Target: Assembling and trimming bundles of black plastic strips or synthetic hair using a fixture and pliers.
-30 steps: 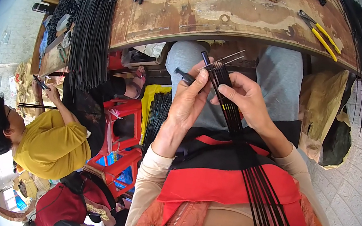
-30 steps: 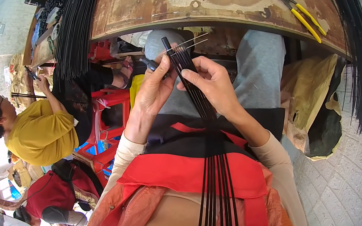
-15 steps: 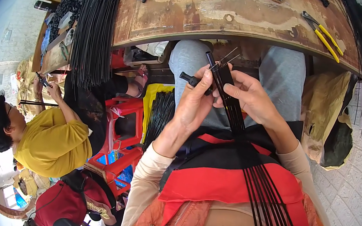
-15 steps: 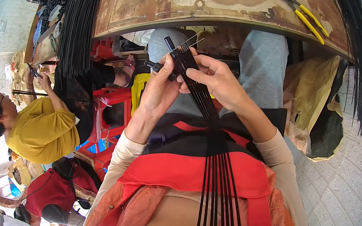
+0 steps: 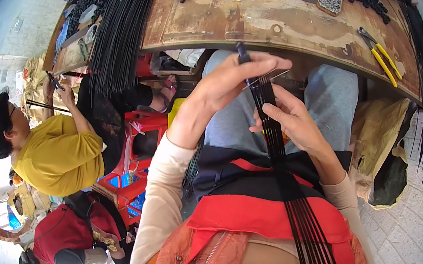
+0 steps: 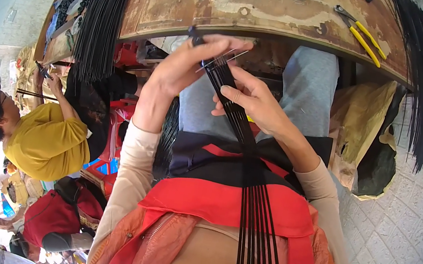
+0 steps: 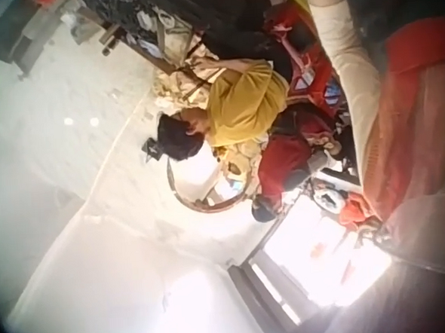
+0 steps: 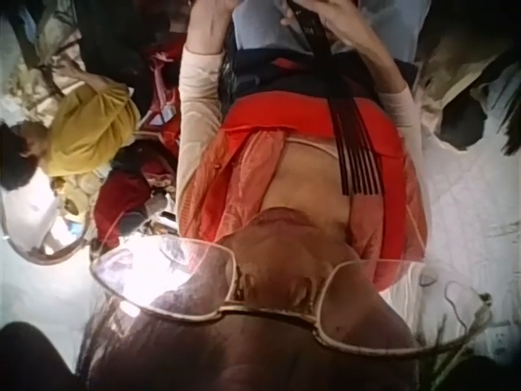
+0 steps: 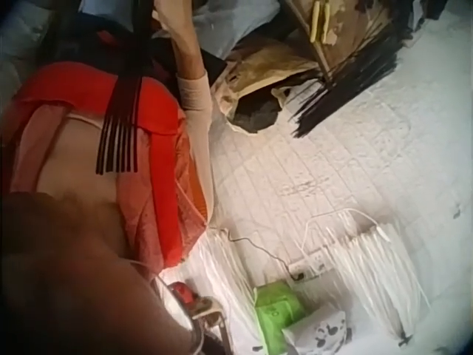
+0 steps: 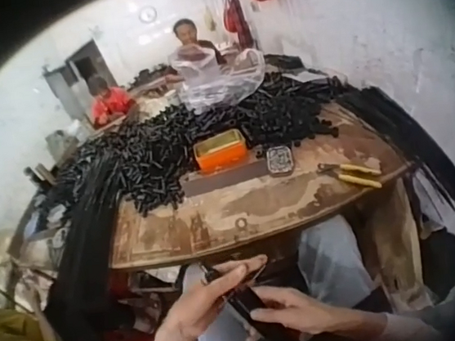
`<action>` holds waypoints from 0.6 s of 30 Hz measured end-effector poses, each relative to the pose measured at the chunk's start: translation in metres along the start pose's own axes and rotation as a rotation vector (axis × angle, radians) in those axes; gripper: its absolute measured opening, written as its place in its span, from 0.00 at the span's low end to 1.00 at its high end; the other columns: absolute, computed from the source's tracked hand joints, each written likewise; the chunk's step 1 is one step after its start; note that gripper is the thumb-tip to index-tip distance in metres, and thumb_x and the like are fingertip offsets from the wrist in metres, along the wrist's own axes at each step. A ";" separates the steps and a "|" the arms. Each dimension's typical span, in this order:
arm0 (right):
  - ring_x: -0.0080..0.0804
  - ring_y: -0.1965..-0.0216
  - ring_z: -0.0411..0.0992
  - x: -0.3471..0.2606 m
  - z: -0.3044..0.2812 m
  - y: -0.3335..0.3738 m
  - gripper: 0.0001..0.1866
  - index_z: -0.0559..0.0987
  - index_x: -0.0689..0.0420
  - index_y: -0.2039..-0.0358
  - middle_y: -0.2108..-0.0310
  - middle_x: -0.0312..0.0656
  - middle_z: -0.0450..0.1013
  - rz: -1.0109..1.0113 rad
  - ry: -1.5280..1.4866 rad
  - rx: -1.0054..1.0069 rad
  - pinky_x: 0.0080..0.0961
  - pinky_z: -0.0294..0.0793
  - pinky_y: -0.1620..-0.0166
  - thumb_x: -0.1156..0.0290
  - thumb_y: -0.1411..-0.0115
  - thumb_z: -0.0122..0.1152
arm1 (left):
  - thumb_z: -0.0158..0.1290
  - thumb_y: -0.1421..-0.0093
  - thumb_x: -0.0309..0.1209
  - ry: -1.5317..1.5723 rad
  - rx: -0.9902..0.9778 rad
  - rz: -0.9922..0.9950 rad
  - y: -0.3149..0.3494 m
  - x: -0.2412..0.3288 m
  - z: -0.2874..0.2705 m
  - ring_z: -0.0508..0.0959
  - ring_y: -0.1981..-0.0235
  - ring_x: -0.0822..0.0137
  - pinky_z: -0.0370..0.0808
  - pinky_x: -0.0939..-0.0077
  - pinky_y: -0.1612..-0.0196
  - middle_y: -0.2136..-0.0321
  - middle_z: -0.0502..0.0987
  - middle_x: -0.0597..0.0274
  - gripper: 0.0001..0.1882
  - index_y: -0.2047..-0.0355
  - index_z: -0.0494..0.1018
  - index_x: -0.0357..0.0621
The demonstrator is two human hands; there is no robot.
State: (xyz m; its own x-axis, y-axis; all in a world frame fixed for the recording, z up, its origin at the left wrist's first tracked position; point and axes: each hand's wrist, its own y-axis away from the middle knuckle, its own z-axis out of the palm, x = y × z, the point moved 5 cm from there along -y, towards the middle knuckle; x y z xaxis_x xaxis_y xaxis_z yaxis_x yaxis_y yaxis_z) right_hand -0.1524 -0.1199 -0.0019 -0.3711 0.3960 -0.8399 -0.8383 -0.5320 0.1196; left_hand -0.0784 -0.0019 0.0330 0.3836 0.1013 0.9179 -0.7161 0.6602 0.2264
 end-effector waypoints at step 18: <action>0.25 0.64 0.74 0.002 0.001 -0.001 0.21 0.65 0.61 0.42 0.65 0.39 0.72 -0.033 0.033 0.093 0.33 0.78 0.53 0.72 0.34 0.50 | 0.54 0.36 0.34 0.270 0.456 0.234 0.029 -0.011 -0.007 0.78 0.58 0.71 0.72 0.73 0.52 0.61 0.79 0.60 0.16 0.51 0.72 0.40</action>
State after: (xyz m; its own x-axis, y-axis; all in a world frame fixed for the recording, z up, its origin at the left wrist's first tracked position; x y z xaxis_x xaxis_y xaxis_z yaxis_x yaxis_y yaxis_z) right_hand -0.1531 -0.1179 -0.0033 -0.3306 0.3861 -0.8612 -0.8837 -0.4469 0.1389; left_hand -0.0994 0.0210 0.0274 0.2774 0.4319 0.8582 -0.9556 0.2164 0.2000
